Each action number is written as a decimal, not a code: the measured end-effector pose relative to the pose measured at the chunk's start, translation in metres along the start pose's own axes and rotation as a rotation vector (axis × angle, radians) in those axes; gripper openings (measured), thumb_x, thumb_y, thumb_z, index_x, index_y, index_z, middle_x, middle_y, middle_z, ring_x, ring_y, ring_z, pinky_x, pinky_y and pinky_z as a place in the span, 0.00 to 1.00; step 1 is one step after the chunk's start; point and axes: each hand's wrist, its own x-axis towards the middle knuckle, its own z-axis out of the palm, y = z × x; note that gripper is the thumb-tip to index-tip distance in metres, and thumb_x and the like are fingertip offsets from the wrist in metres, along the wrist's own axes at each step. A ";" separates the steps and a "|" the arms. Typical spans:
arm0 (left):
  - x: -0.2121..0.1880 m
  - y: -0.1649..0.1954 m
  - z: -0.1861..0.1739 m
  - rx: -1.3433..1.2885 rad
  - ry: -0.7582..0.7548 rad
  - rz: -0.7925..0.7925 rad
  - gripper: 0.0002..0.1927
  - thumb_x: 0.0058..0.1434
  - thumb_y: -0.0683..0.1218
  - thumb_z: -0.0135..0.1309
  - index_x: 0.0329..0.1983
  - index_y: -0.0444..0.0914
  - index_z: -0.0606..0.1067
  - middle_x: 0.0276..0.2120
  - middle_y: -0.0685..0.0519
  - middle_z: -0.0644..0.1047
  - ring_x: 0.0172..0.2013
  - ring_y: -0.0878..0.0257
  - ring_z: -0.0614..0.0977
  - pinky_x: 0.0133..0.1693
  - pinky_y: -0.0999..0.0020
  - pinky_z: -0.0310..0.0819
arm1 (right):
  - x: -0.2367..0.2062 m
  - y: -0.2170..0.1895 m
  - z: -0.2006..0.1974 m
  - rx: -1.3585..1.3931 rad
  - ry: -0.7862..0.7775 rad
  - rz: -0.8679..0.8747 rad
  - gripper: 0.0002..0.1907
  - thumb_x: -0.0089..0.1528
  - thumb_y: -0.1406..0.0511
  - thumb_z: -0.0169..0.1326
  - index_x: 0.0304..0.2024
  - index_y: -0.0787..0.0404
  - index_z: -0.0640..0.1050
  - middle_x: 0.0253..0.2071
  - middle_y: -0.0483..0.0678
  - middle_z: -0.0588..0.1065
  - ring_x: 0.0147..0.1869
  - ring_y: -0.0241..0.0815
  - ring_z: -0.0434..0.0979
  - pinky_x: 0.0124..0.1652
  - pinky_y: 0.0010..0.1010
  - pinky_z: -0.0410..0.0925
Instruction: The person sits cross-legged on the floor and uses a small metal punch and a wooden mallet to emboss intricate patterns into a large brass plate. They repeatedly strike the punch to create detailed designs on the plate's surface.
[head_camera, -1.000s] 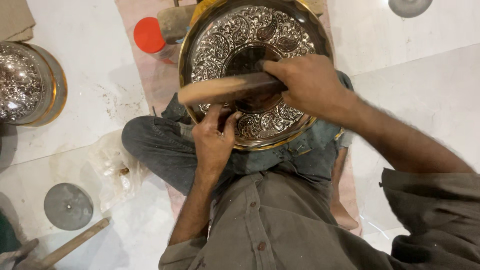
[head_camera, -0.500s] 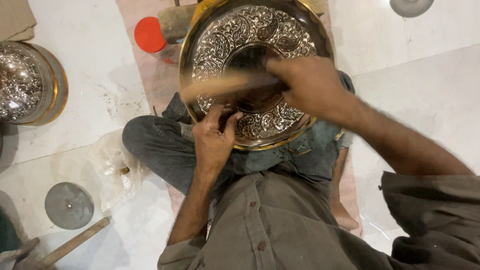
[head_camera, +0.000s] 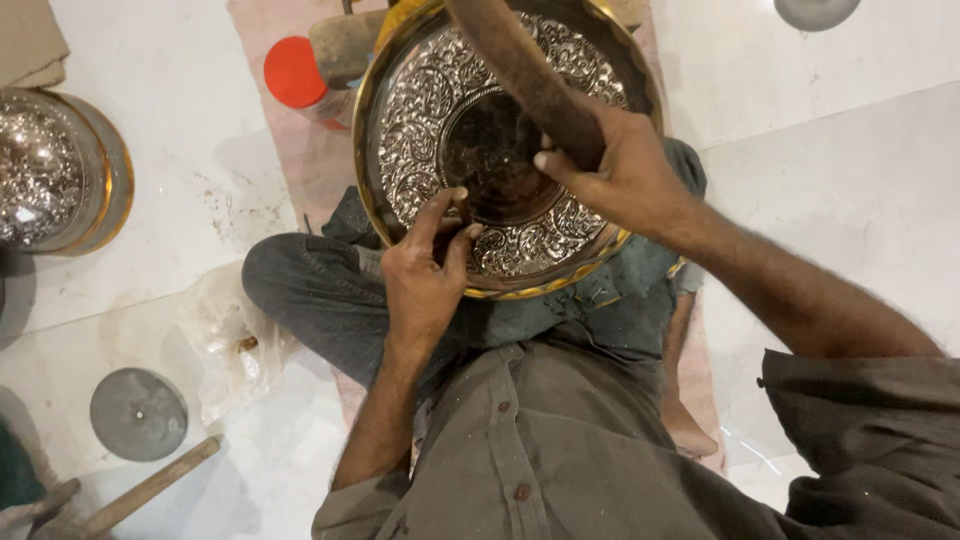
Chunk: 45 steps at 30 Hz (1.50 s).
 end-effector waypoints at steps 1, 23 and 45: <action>-0.001 -0.001 0.000 0.008 0.007 0.017 0.20 0.63 0.36 0.61 0.59 0.38 0.75 0.39 0.45 0.85 0.39 0.61 0.89 0.40 0.67 0.81 | -0.001 0.000 0.000 -0.259 -0.035 -0.065 0.14 0.62 0.68 0.62 0.49 0.62 0.77 0.32 0.49 0.77 0.32 0.41 0.78 0.32 0.38 0.73; 0.061 -0.010 -0.019 0.015 -0.597 0.313 0.23 0.61 0.42 0.65 0.60 0.44 0.76 0.47 0.49 0.84 0.41 0.60 0.89 0.42 0.66 0.84 | -0.115 -0.024 -0.003 -0.807 0.056 0.222 0.35 0.62 0.57 0.61 0.72 0.50 0.68 0.35 0.50 0.72 0.33 0.48 0.76 0.33 0.41 0.71; 0.065 -0.013 -0.016 0.056 -0.604 0.376 0.24 0.60 0.43 0.64 0.60 0.39 0.75 0.47 0.46 0.83 0.42 0.57 0.88 0.41 0.64 0.84 | -0.121 -0.002 0.035 0.080 0.321 -0.042 0.42 0.64 0.74 0.53 0.78 0.45 0.56 0.55 0.54 0.73 0.52 0.53 0.76 0.51 0.41 0.71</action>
